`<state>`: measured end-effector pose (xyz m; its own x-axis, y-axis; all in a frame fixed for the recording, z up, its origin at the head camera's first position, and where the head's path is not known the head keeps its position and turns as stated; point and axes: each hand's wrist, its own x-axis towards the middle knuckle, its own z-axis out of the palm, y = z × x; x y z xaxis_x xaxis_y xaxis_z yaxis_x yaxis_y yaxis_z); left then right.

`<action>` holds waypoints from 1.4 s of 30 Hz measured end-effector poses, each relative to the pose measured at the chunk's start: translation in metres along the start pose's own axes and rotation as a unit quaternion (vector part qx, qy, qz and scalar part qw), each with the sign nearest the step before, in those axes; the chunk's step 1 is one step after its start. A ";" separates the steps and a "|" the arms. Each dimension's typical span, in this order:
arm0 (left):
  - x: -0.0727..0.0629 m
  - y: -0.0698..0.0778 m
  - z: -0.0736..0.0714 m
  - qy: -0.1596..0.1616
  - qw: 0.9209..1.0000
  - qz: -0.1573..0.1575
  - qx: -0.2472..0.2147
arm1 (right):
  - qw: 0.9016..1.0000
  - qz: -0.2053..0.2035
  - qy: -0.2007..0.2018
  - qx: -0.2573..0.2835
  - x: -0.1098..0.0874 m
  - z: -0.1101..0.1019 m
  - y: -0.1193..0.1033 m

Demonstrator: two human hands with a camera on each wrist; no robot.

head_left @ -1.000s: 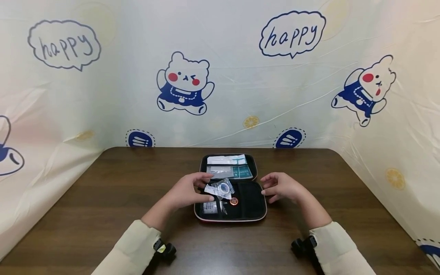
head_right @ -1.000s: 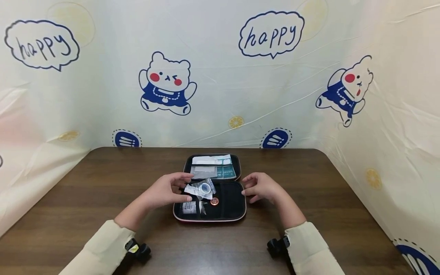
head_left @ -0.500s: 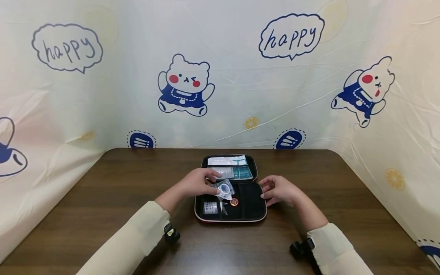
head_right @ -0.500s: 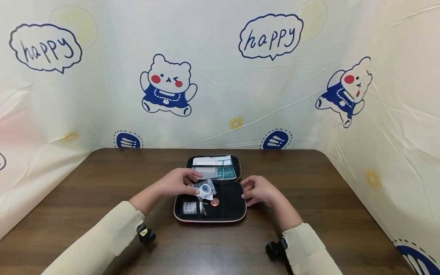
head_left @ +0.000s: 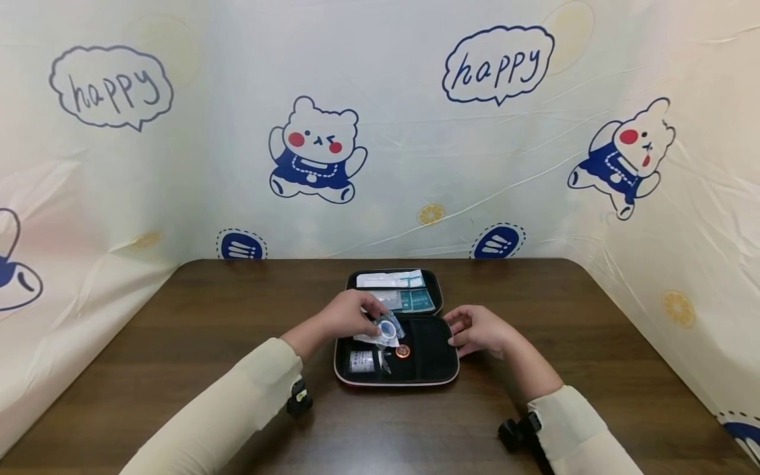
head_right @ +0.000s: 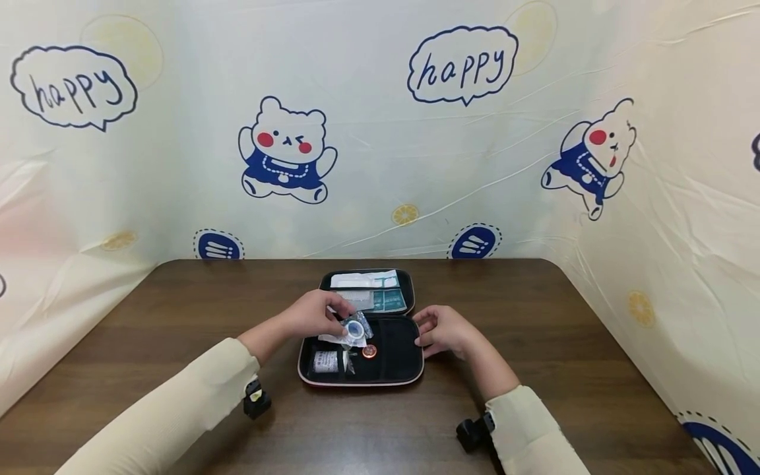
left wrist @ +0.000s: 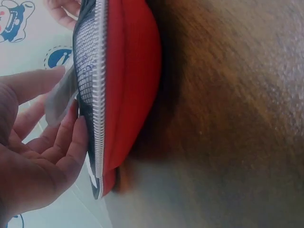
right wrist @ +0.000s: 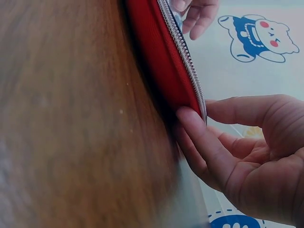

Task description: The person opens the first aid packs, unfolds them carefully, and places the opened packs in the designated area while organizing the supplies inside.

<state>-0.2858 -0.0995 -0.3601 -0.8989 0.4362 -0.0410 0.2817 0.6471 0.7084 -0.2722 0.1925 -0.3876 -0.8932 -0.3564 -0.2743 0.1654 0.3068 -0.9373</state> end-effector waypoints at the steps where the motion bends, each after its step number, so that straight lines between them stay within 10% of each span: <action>1: -0.001 0.000 0.000 0.004 1.000 -0.001 -0.004 | 1.000 0.001 0.001 0.000 0.000 0.000 0.000; 24: -0.003 0.005 -0.026 0.050 0.989 -0.012 -0.139 | 1.000 0.003 0.004 0.006 0.002 0.001 0.002; 42: -0.011 0.004 -0.014 -0.109 0.976 -0.022 -0.186 | 1.000 -0.005 -0.003 0.005 0.003 0.001 0.003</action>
<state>-0.2796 -0.1104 -0.3471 -0.8034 0.5619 -0.1971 0.0663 0.4134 0.9081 -0.2737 0.1914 -0.3916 -0.8925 -0.3638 -0.2667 0.1612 0.2949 -0.9418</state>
